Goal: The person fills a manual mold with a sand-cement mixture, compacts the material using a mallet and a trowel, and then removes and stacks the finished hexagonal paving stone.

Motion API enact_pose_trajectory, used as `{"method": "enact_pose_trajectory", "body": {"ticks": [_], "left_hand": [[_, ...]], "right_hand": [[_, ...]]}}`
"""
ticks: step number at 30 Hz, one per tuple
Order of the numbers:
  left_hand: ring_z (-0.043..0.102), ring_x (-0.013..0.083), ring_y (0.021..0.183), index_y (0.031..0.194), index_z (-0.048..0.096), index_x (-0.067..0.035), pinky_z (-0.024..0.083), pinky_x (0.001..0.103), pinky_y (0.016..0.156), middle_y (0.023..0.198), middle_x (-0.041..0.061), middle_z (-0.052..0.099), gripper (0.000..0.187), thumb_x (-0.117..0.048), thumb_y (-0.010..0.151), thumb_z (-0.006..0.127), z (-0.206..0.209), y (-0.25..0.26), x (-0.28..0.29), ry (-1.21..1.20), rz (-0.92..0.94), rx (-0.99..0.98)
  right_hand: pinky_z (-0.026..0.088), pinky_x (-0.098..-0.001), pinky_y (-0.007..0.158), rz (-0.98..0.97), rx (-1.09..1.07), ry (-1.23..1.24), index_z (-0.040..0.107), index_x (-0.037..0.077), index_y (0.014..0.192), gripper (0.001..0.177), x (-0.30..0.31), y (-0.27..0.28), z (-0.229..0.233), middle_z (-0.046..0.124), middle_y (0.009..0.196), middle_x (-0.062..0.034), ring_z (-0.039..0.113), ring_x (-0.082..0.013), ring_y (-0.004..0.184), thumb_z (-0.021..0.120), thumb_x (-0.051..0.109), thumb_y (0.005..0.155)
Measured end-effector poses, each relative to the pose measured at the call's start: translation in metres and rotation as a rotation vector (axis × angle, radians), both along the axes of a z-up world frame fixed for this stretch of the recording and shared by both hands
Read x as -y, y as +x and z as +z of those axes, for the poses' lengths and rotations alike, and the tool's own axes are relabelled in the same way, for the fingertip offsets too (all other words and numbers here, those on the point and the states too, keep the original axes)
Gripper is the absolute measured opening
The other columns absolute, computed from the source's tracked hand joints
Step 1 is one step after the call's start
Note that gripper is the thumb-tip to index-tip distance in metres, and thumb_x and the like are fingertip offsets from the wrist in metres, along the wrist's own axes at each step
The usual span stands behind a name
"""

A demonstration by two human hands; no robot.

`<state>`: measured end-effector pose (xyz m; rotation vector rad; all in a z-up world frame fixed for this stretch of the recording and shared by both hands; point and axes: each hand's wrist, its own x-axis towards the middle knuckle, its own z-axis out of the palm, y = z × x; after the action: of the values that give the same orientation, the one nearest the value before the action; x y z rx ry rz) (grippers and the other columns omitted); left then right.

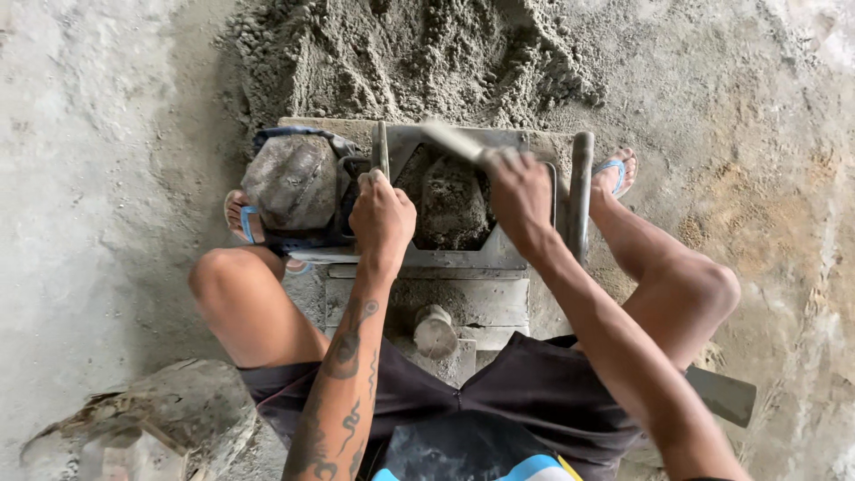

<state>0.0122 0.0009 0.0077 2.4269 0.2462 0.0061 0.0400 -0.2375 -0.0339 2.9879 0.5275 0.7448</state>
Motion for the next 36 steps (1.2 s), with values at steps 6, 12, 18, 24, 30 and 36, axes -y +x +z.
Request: {"method": "enact_pose_trajectory", "body": {"ticks": [6,12,18,24,30,36], "left_hand": [[0.071,0.0486,0.083,0.117,0.055,0.006,0.059,0.061,0.067,0.11,0.022,0.059,0.032,-0.009,0.09,0.045,-0.019,0.005,0.0,0.004,0.0,-0.009],[0.071,0.0522,0.088,0.127,0.05,0.01,0.059,0.065,0.067,0.115,0.027,0.058,0.04,-0.009,0.092,0.042,0.041,-0.013,0.026,-0.065,-0.053,-0.047],[0.069,0.0542,0.095,0.123,0.056,0.013,0.058,0.062,0.076,0.113,0.031,0.062,0.041,-0.004,0.089,0.039,0.033,0.0,0.035,0.022,-0.209,-0.021],[0.071,0.0405,0.099,0.115,0.065,-0.01,0.057,0.057,0.076,0.105,0.014,0.068,0.035,-0.009,0.085,0.046,0.007,0.077,-0.007,0.277,-0.567,0.03],[0.069,0.0362,0.098,0.115,0.07,-0.003,0.057,0.05,0.081,0.106,0.017,0.071,0.043,0.005,0.081,0.046,0.048,0.051,0.015,0.357,-0.851,0.11],[0.07,0.0413,0.092,0.125,0.06,0.008,0.06,0.051,0.072,0.112,0.03,0.066,0.038,0.008,0.092,0.04,0.094,0.033,-0.017,-0.008,-0.341,0.042]], "right_hand": [[0.053,-0.0361,0.078,0.051,-0.204,0.02,0.069,0.025,0.117,0.034,-0.004,-0.015,0.032,0.068,0.109,-0.0014,0.065,-0.0225,0.098,0.052,0.008,0.094],[0.057,-0.0348,0.06,-0.519,-0.334,-0.217,0.064,0.013,0.115,0.022,-0.056,-0.085,0.033,0.062,0.1,-0.0088,0.062,-0.0227,0.084,0.058,0.011,0.094],[0.063,-0.0516,0.069,-0.563,-0.543,0.221,0.06,0.004,0.118,0.03,-0.039,-0.082,0.114,0.065,0.099,-0.0169,0.069,-0.0342,0.092,0.048,-0.002,0.091],[0.052,-0.0409,0.088,-0.004,-0.563,0.42,0.071,0.02,0.084,0.022,0.015,-0.091,0.124,0.066,0.078,0.0009,0.066,-0.027,0.083,0.058,0.024,0.101],[0.056,-0.042,0.079,-0.061,-0.567,-0.007,0.069,0.034,0.103,0.013,0.029,-0.041,0.029,0.067,0.08,0.0067,0.069,-0.0203,0.085,0.067,0.035,0.09],[0.048,-0.0538,0.083,-0.321,-0.838,0.232,0.073,0.028,0.119,0.025,0.045,-0.001,0.079,0.073,0.094,-0.0054,0.07,-0.0317,0.091,0.057,0.037,0.103]]}}
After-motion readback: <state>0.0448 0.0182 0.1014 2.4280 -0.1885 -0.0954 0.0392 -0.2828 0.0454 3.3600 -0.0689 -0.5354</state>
